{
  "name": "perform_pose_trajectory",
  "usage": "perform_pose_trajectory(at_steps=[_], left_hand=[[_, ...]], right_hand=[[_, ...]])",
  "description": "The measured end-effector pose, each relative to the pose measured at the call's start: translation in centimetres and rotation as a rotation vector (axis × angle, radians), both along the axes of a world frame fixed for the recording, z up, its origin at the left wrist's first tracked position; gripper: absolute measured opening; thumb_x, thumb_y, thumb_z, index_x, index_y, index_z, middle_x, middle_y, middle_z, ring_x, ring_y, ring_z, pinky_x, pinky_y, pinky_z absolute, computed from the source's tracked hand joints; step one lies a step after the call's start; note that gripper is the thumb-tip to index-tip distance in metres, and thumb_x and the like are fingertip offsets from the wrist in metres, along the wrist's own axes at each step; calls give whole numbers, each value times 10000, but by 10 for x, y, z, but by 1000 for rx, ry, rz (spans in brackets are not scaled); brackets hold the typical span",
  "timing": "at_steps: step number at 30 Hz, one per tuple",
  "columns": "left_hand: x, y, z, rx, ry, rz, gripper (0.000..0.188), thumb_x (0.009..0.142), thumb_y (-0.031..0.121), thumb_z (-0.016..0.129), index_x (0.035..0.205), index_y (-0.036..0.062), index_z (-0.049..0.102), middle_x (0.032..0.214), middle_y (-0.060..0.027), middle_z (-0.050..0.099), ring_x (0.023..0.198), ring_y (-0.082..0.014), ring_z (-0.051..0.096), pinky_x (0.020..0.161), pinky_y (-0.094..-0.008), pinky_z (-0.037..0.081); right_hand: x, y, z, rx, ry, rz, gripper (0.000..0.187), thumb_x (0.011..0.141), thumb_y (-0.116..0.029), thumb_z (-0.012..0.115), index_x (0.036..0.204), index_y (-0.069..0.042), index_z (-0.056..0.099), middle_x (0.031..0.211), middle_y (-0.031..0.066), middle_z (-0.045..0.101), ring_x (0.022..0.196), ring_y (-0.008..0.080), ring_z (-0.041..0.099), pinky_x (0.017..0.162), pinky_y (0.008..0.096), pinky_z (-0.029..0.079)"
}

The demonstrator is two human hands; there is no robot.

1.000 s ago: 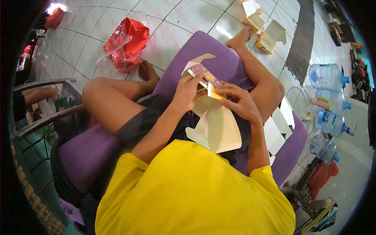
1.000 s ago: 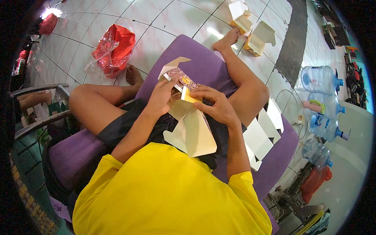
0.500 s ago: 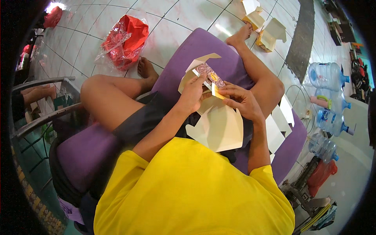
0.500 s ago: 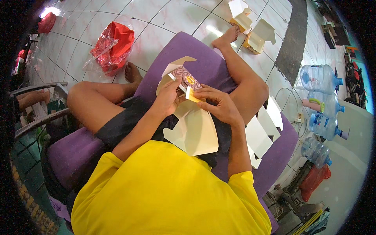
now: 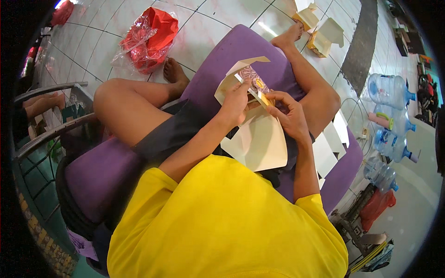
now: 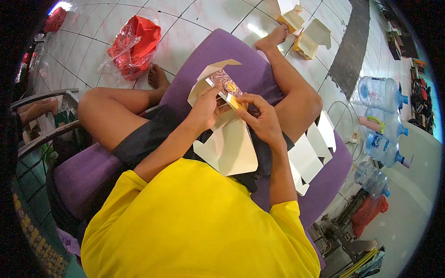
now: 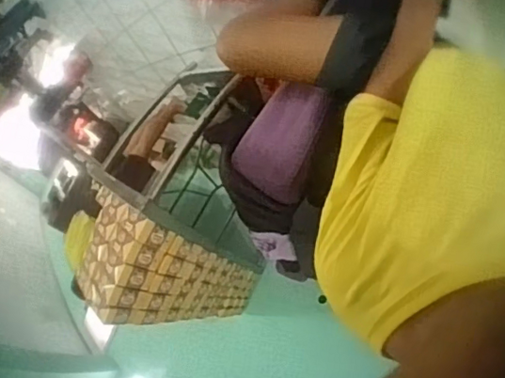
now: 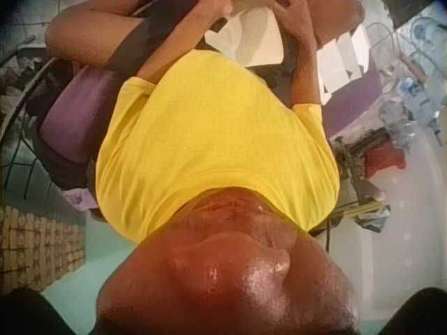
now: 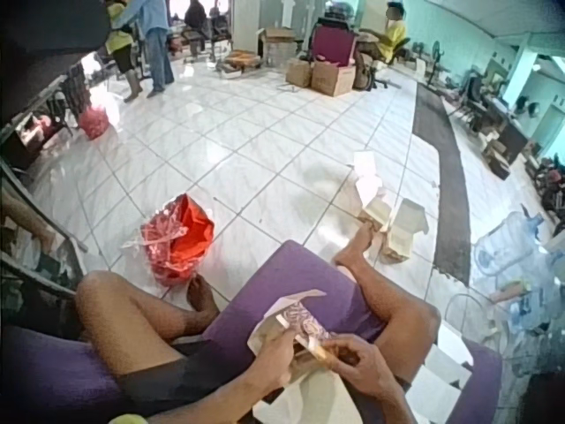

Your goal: Assembling cardboard food boxes by folding flaps and tucking in tabs.

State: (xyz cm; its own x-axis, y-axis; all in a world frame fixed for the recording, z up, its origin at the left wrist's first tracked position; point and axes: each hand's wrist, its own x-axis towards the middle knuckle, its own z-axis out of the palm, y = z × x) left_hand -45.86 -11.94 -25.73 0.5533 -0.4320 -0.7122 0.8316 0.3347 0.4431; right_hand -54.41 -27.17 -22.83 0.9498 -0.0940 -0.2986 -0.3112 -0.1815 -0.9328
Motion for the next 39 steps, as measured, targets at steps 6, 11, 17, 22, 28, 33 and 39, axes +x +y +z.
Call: perform_pose_trajectory(at_steps=[6,11,17,22,28,33,39], left_hand=[[2,-5,2,-61,11,11,250,1034,250,384,1096,57,530,996,-84,614,883,-201,647,775,-360,575],[5,-4,4,-49,-6,-4,265,1034,271,395,1082,58,546,998,-83,617,900,-194,638,769,-349,579],[3,-6,-3,-68,-23,-1,296,1037,296,387,1053,46,545,969,-94,618,871,-206,647,773,-364,581],[5,-5,-6,-16,-111,-28,288,1030,266,403,1019,12,539,949,-110,622,832,-216,659,781,-371,585],[24,-7,-5,30,-337,-290,200,972,129,463,1029,-28,572,959,-110,633,876,-203,663,784,-343,572],[44,-19,-16,451,-849,-549,169,892,109,553,932,-32,637,839,-123,666,743,-188,673,724,-322,556],[33,-20,-18,705,-1102,-588,174,823,105,596,897,-38,663,762,-190,669,692,-291,671,654,-372,511]], right_hand=[[-1,-4,0,47,-22,20,231,873,-66,677,1096,-8,680,1176,57,540,1016,118,570,853,240,492],[4,3,0,23,-41,-6,208,872,-61,673,1073,-7,691,1180,54,532,1015,122,573,843,235,492],[1,6,-12,-70,-125,-70,197,859,-95,696,1038,-14,693,1133,57,557,991,119,574,810,232,482],[1,15,-8,-142,-61,-247,171,864,-108,674,993,3,659,975,78,638,873,157,632,766,260,503],[13,14,13,-487,-176,-188,153,866,-94,650,970,18,645,900,153,655,768,231,671,707,320,533],[24,13,5,-533,-138,-189,155,864,-109,651,955,16,645,866,154,661,740,237,669,683,332,528],[17,20,-2,-356,-77,-216,161,879,-131,648,932,22,652,782,95,673,683,140,630,639,269,495]])
